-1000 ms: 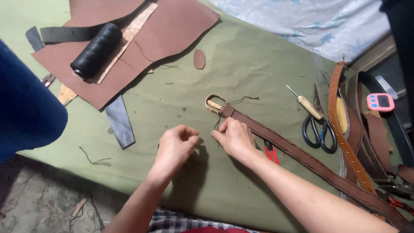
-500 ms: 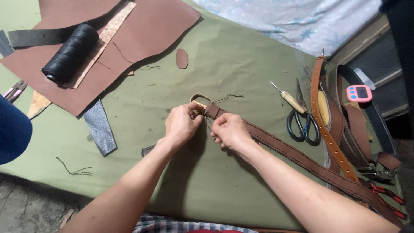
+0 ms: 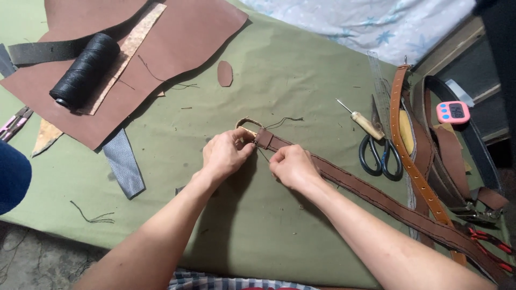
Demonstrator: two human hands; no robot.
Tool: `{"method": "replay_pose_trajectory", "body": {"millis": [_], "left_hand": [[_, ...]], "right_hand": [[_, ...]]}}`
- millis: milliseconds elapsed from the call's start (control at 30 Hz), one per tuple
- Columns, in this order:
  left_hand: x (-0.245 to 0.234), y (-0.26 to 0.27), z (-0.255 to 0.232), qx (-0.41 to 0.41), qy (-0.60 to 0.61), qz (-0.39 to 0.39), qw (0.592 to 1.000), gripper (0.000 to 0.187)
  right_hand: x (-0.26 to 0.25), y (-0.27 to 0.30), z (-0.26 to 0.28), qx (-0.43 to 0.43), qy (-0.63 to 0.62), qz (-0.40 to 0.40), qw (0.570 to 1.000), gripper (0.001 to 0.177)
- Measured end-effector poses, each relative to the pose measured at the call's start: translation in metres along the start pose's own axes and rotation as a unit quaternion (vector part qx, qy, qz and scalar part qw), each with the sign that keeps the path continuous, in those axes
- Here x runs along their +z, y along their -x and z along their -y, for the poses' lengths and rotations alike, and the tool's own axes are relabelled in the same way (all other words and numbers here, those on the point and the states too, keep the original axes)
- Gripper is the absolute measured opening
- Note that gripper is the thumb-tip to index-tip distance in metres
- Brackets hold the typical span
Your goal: Hand-stitching a leather belt to attach a metal buckle using a needle and thread on a workshop table.
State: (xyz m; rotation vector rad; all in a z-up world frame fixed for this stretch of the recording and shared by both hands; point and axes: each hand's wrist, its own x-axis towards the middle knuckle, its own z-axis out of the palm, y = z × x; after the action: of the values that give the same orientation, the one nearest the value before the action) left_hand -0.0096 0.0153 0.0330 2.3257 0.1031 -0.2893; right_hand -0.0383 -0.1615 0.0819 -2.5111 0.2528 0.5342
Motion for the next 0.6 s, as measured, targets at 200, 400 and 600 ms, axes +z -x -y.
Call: {"method": "replay_pose_trajectory", "body": {"millis": [200,400,600], "left_hand": [[0.0,-0.01,0.004,-0.007,0.009,0.008,1.0,0.023],[0.003,-0.012,0.002,-0.041,0.005,0.005,0.999,0.021],[0.004,-0.009,-0.004,-0.063,-0.003,-0.003,0.998,0.019]], "right_hand": [[-0.006,0.003,0.006,-0.017,0.007,-0.005,1.0,0.019],[-0.002,0.009,0.015,-0.04,-0.01,0.006,0.999,0.018],[0.008,-0.001,0.006,-0.066,-0.037,-0.005,0.997,0.015]]}}
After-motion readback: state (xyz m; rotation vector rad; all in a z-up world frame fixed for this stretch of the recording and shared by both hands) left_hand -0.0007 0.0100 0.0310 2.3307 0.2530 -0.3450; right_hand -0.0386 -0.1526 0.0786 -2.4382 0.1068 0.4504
